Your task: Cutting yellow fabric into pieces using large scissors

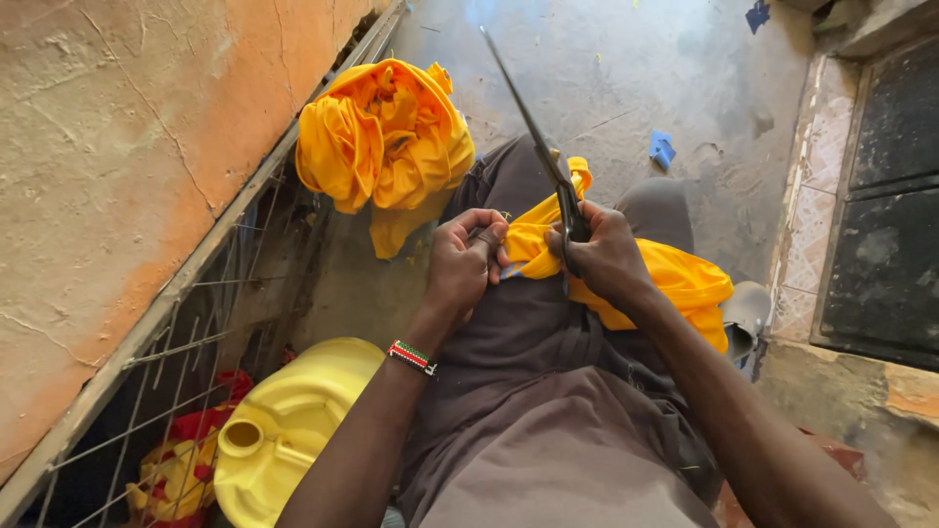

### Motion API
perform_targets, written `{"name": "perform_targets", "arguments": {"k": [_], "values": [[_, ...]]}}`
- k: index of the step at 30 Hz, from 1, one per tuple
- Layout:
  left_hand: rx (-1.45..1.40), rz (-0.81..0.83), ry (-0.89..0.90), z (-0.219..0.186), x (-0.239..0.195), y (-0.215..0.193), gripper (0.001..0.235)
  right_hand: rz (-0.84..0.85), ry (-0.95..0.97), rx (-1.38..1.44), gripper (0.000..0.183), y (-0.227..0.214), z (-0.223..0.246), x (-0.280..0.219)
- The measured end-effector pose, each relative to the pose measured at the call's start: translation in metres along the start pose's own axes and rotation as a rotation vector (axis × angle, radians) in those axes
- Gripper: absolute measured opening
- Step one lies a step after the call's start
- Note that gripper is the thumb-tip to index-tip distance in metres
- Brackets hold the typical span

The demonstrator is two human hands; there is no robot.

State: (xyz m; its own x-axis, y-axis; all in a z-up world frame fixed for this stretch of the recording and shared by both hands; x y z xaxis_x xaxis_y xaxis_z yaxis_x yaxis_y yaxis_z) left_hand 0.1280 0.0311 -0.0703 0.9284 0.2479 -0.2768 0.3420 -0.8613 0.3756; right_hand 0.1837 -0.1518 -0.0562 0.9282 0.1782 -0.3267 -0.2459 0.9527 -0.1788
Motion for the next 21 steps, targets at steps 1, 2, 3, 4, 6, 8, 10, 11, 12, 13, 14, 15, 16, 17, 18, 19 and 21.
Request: {"name": "perform_targets", "arguments": {"k": [1, 2, 3, 4, 6, 8, 10, 11, 12, 13, 14, 15, 16, 17, 18, 19, 21], "values": [[-0.002, -0.003, 0.001, -0.001, 0.001, 0.001, 0.007, 0.003, 0.0, -0.003, 0.028, -0.006, 0.01, -0.003], [-0.014, -0.026, 0.003, -0.001, 0.002, 0.0, 0.007, -0.01, -0.034, -0.243, 0.032, -0.014, 0.023, -0.007], [-0.021, -0.052, 0.005, -0.002, 0.002, -0.004, 0.007, -0.019, -0.069, -0.481, 0.037, -0.018, 0.034, -0.01], [-0.02, -0.059, 0.006, -0.006, 0.004, -0.004, 0.007, -0.013, -0.069, -0.48, 0.037, -0.025, 0.044, -0.013], [-0.037, -0.09, -0.021, -0.006, 0.002, -0.004, 0.008, 0.053, -0.182, -0.842, 0.051, -0.034, 0.067, -0.027], [-0.059, -0.101, -0.047, 0.003, 0.003, -0.007, 0.007, 0.091, -0.162, -0.924, 0.053, -0.047, 0.077, -0.046], [-0.085, -0.11, -0.051, -0.004, 0.007, -0.006, 0.007, 0.123, -0.164, -1.008, 0.054, -0.065, 0.08, -0.052], [-0.068, -0.134, -0.143, -0.003, 0.004, -0.006, 0.005, 0.171, -0.093, -1.106, 0.059, -0.077, 0.067, -0.054], [-0.051, -0.157, -0.235, -0.002, 0.001, -0.005, 0.005, 0.218, -0.02, -1.203, 0.065, -0.091, 0.055, -0.057], [-0.052, -0.157, -0.233, -0.003, 0.001, -0.004, 0.005, 0.219, -0.022, -1.205, 0.065, -0.099, 0.057, -0.061], [-0.061, -0.173, -0.254, -0.001, 0.0, -0.005, 0.006, 0.223, 0.006, -1.251, 0.068, -0.109, 0.056, -0.065], [-0.07, -0.187, -0.272, 0.0, 0.0, -0.005, 0.007, 0.223, 0.031, -1.299, 0.07, -0.121, 0.056, -0.068], [-0.072, -0.186, -0.268, 0.0, 0.002, -0.004, 0.007, 0.221, 0.027, -1.3, 0.07, -0.123, 0.061, -0.068], [-0.075, -0.189, -0.263, 0.0, 0.002, -0.004, 0.007, 0.227, 0.082, -1.373, 0.069, -0.129, 0.061, -0.069], [-0.079, -0.192, -0.258, 0.0, 0.002, -0.003, 0.008, 0.231, 0.137, -1.444, 0.069, -0.135, 0.062, -0.07], [-0.079, -0.191, -0.258, 0.0, 0.002, -0.002, 0.008, 0.229, 0.138, -1.445, 0.069, -0.136, 0.065, -0.068], [-0.05, -0.195, -0.244, -0.004, 0.001, -0.002, 0.008, 0.295, 0.118, -1.598, 0.067, -0.134, 0.068, -0.066]]}}
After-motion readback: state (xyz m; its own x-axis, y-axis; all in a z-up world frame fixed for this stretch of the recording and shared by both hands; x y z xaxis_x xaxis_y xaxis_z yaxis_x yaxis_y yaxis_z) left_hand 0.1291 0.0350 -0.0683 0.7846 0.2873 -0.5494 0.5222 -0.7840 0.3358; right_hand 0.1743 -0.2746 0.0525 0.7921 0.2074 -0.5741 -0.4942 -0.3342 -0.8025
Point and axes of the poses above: each hand's wrist, its own x-axis towards the middle knuckle, its own y-axis out of the palm, z = x × y, the point moved 10 cm from there along x, towards the middle knuckle, and after that the axes turned 2 degrees about -z, right-handed, at the moved point
